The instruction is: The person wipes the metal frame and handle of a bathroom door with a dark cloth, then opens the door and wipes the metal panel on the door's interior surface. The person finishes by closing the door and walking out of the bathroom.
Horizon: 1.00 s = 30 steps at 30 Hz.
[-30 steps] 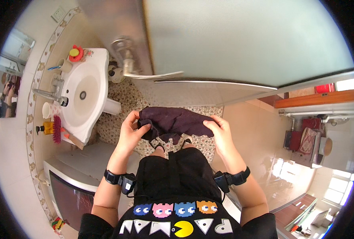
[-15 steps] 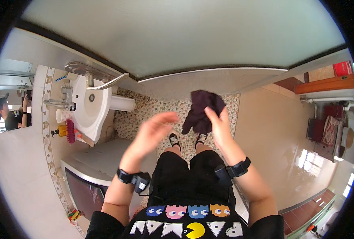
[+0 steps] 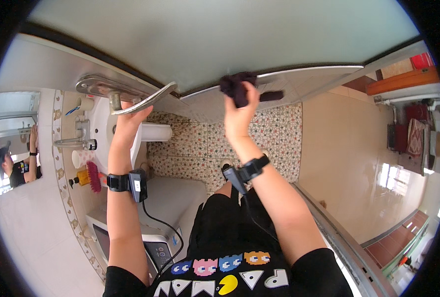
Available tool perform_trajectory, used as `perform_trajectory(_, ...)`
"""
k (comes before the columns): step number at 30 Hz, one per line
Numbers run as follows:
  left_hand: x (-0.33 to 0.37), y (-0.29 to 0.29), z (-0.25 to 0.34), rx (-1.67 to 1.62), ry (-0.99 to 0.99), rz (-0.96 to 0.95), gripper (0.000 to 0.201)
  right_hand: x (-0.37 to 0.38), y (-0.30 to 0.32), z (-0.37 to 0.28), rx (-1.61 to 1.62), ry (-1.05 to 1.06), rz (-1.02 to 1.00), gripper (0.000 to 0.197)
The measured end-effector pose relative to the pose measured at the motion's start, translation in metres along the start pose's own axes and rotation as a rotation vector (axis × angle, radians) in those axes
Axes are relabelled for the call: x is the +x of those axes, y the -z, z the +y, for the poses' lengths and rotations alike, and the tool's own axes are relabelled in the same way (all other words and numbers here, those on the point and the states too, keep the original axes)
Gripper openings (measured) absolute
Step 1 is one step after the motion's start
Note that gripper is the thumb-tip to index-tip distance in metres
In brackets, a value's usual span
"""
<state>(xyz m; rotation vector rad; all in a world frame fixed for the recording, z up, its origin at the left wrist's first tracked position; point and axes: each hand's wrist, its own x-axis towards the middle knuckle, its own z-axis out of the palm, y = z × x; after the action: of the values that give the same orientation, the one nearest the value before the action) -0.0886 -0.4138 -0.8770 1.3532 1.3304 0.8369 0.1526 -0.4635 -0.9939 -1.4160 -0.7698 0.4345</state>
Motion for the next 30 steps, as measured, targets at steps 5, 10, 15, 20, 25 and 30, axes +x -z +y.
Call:
perform_trajectory(5, 0.007, 0.001, -0.013, -0.086, 0.030, 0.008, 0.036, -0.048, -0.054, -0.016, -0.102, 0.072, -0.142, 0.051)
perform_trajectory(10, 0.022, -0.001, -0.020, -0.141, 0.001, 0.050, 0.037, -0.064, -0.087, -0.025, -0.097, 0.114, -0.165, 0.061)
perform_trajectory(15, 0.037, -0.002, -0.016, -0.093, -0.081, 0.038, 0.040, -0.022, -0.052, 0.001, -0.091, 0.101, -0.111, 0.057)
perform_trajectory(20, 0.043, -0.004, -0.011, -0.009, -0.055, 0.035, 0.042, 0.086, 0.042, 0.026, -0.235, 0.141, 0.261, 0.049)
perform_trajectory(25, 0.050, 0.001, -0.012, 0.180, -0.074, 0.040, 0.040, 0.131, 0.069, 0.041, -0.120, 0.092, 0.373, 0.048)
perform_trajectory(30, 0.063, 0.011, -0.019, 0.342, -0.045, 0.132, 0.032, 0.049, -0.019, 0.028, -0.193, 0.080, 0.267, 0.063)
